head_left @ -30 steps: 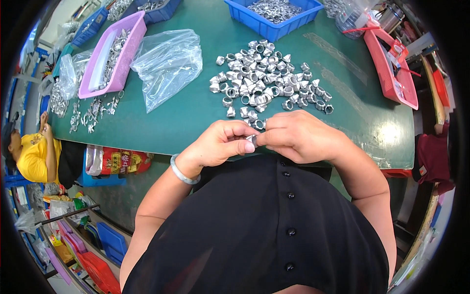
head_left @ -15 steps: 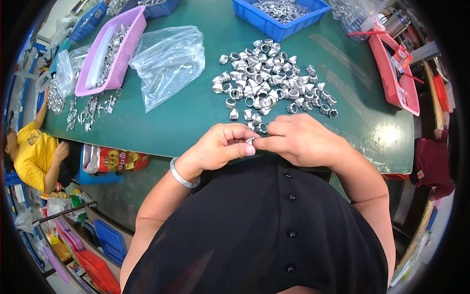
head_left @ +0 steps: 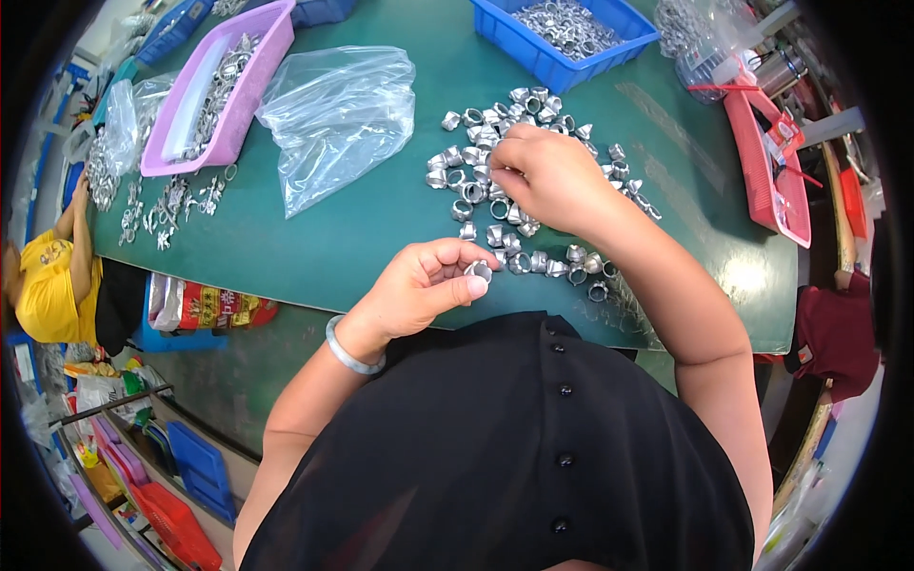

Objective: The person sorts through a pile of metal components on a workbench and fits small metal pieces together by hand.

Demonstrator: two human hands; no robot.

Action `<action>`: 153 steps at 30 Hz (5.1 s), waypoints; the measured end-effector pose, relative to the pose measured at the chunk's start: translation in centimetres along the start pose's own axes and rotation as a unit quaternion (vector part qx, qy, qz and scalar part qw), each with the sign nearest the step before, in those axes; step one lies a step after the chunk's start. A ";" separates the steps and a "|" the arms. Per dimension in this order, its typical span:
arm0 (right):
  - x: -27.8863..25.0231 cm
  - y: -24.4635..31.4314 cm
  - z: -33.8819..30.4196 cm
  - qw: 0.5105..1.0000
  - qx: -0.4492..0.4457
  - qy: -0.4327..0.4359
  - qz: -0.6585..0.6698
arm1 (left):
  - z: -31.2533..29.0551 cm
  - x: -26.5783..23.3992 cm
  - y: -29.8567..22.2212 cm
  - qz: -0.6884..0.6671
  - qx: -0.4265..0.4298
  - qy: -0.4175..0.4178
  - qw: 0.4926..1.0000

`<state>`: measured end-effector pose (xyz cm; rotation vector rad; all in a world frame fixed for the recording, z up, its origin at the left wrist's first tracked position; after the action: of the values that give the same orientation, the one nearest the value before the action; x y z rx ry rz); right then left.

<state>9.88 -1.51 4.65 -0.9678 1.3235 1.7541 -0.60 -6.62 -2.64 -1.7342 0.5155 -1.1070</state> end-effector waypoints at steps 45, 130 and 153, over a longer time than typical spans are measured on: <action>1.4 -2.3 -8.8 0.727 0.250 0.010 0.639 | 2.6 2.1 -1.0 -0.061 0.042 -0.107 0.992; 1.8 -2.8 -10.8 0.724 0.232 0.036 0.648 | 3.0 3.5 -0.2 -0.087 0.023 -0.073 0.993; 2.2 -2.5 -11.2 0.727 0.244 0.055 0.639 | 2.4 4.3 -1.3 0.122 0.113 -0.073 0.983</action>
<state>12.62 -11.61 -0.48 0.3587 2.7036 1.9611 3.37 -8.01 0.19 -1.4964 0.4769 -0.8229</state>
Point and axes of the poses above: each hand's wrist, its own z-axis towards the middle knuckle, its own x-axis out of the palm, y = z × x, the point moved 10 cm from there along z, towards the middle knuckle, and after that the axes turned 6 degrees about x, right-handed, at the moved point
